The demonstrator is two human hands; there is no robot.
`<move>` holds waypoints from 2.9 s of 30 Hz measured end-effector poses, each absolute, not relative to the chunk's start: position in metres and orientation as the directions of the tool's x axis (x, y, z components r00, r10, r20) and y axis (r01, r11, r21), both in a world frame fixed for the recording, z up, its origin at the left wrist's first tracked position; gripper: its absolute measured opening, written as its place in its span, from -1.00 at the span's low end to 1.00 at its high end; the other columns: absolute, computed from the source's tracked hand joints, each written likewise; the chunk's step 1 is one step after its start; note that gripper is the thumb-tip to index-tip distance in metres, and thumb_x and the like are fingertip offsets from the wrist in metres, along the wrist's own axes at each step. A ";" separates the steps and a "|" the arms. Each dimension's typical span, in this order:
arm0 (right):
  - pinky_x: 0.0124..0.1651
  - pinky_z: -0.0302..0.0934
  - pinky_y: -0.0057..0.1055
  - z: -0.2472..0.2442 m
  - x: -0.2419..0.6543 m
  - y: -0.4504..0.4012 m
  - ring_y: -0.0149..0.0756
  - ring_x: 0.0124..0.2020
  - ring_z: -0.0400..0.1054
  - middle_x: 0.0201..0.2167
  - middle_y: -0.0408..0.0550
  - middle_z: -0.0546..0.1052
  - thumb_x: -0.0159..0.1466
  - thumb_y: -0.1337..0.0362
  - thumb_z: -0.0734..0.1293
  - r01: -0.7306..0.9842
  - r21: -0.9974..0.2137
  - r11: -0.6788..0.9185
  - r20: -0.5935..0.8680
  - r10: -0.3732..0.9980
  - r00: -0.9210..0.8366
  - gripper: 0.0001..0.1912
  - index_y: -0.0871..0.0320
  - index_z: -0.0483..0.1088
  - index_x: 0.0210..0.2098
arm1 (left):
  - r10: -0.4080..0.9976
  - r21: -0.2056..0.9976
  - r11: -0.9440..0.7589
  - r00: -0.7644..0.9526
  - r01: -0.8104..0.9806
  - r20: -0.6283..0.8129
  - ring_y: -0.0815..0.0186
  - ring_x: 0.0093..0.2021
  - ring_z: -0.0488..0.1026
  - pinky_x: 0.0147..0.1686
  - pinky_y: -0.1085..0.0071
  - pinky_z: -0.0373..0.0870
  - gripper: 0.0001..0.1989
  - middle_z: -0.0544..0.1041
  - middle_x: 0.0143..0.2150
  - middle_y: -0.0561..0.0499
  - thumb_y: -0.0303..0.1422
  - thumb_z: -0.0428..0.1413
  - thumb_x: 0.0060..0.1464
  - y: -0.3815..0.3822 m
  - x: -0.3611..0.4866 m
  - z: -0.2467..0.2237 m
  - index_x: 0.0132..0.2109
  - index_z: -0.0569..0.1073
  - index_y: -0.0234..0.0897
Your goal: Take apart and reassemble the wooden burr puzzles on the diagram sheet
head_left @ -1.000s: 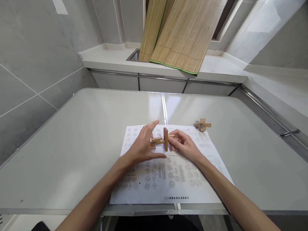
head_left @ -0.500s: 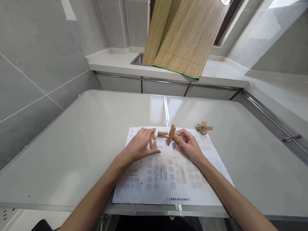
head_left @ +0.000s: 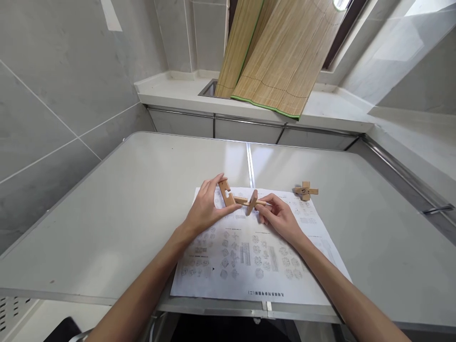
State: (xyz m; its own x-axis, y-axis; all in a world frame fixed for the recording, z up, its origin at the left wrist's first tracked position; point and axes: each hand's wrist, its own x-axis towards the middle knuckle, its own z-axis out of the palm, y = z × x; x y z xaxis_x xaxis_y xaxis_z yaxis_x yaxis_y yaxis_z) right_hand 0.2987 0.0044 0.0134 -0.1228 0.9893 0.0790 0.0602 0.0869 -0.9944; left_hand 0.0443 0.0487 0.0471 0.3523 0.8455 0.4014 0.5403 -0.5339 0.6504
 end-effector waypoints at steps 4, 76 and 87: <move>-0.42 0.17 -0.35 0.011 0.298 0.003 -0.30 -0.52 0.33 -0.55 -0.21 0.45 0.39 -0.05 0.45 0.081 -0.993 0.084 0.071 0.986 -0.150 -0.68 0.06 0.42 -0.17 | 0.813 0.719 -0.568 0.407 0.401 0.415 -0.05 0.35 0.40 0.32 -0.05 0.39 -0.02 0.45 0.36 -0.15 0.01 0.42 0.07 0.037 0.051 0.055 0.49 0.13 -0.02; -0.41 0.13 -0.34 0.018 0.286 -0.006 -0.31 -0.50 0.25 -0.51 -0.17 0.42 0.39 0.08 0.44 0.283 -0.920 0.272 0.216 0.952 -0.215 -0.79 0.08 0.57 -0.18 | 0.676 0.725 -0.661 0.575 0.195 0.461 -0.06 0.35 0.36 0.26 -0.16 0.52 -0.05 0.44 0.36 -0.18 -0.18 0.47 0.02 0.024 0.059 0.065 0.46 0.20 -0.06; -0.41 0.18 -0.32 0.019 0.288 -0.005 -0.29 -0.54 0.34 -0.55 -0.18 0.46 0.38 0.10 0.44 0.244 -0.945 0.219 0.168 0.962 -0.215 -0.82 0.07 0.55 -0.15 | 0.677 0.719 -0.671 0.545 0.181 0.494 -0.05 0.32 0.40 0.27 -0.09 0.49 -0.04 0.47 0.33 -0.17 -0.09 0.49 -0.01 0.028 0.061 0.058 0.43 0.25 -0.06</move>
